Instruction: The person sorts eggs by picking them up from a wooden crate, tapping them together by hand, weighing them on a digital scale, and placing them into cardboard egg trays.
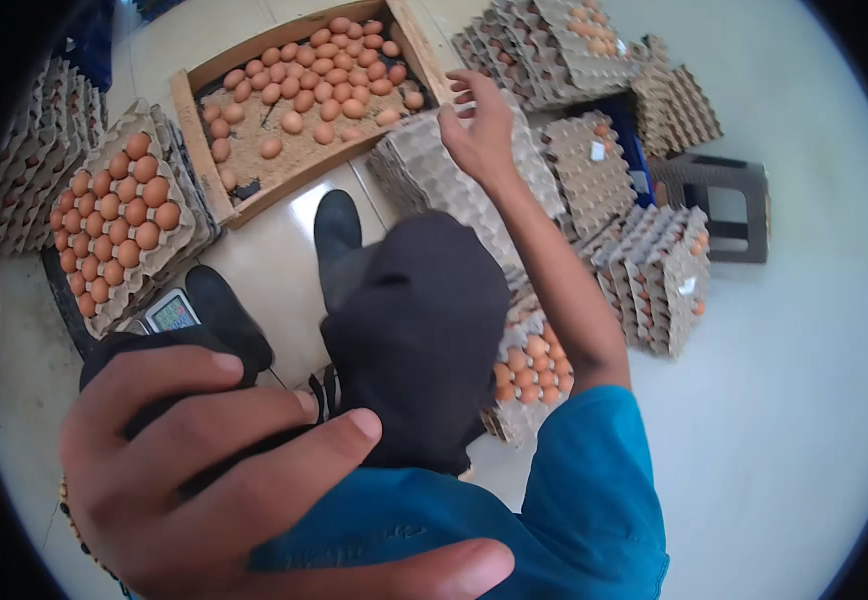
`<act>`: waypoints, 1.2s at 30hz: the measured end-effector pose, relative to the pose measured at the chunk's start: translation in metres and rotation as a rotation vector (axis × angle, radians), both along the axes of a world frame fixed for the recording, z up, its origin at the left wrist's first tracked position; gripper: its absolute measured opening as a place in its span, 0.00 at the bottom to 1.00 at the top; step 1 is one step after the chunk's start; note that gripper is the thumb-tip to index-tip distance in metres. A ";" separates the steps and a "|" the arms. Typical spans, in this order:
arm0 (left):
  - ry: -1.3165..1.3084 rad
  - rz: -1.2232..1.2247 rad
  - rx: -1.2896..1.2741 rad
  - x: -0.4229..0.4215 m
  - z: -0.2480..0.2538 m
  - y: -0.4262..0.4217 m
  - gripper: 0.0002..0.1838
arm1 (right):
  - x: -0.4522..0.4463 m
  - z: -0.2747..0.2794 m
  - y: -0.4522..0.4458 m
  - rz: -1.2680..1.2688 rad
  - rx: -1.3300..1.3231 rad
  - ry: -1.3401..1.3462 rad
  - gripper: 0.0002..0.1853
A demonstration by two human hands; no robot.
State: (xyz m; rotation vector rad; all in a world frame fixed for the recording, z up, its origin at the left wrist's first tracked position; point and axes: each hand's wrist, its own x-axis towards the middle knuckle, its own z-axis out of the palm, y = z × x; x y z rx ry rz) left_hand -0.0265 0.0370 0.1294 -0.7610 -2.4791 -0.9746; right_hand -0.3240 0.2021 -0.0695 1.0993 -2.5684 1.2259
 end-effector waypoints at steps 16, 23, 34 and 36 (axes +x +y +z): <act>-0.842 0.278 -0.606 -0.036 -0.095 -0.070 0.28 | -0.159 -0.248 -0.100 0.107 1.443 -0.050 0.35; -0.913 0.178 -0.515 -0.035 -0.096 -0.068 0.28 | -0.156 -0.242 -0.111 0.155 1.509 -0.143 0.51; -0.889 0.175 -0.557 -0.035 -0.101 -0.064 0.35 | -0.149 -0.249 -0.110 -0.009 1.483 -0.177 0.53; -0.873 0.181 -0.566 -0.034 -0.102 -0.065 0.34 | -0.155 -0.220 -0.122 0.110 1.497 -0.387 0.48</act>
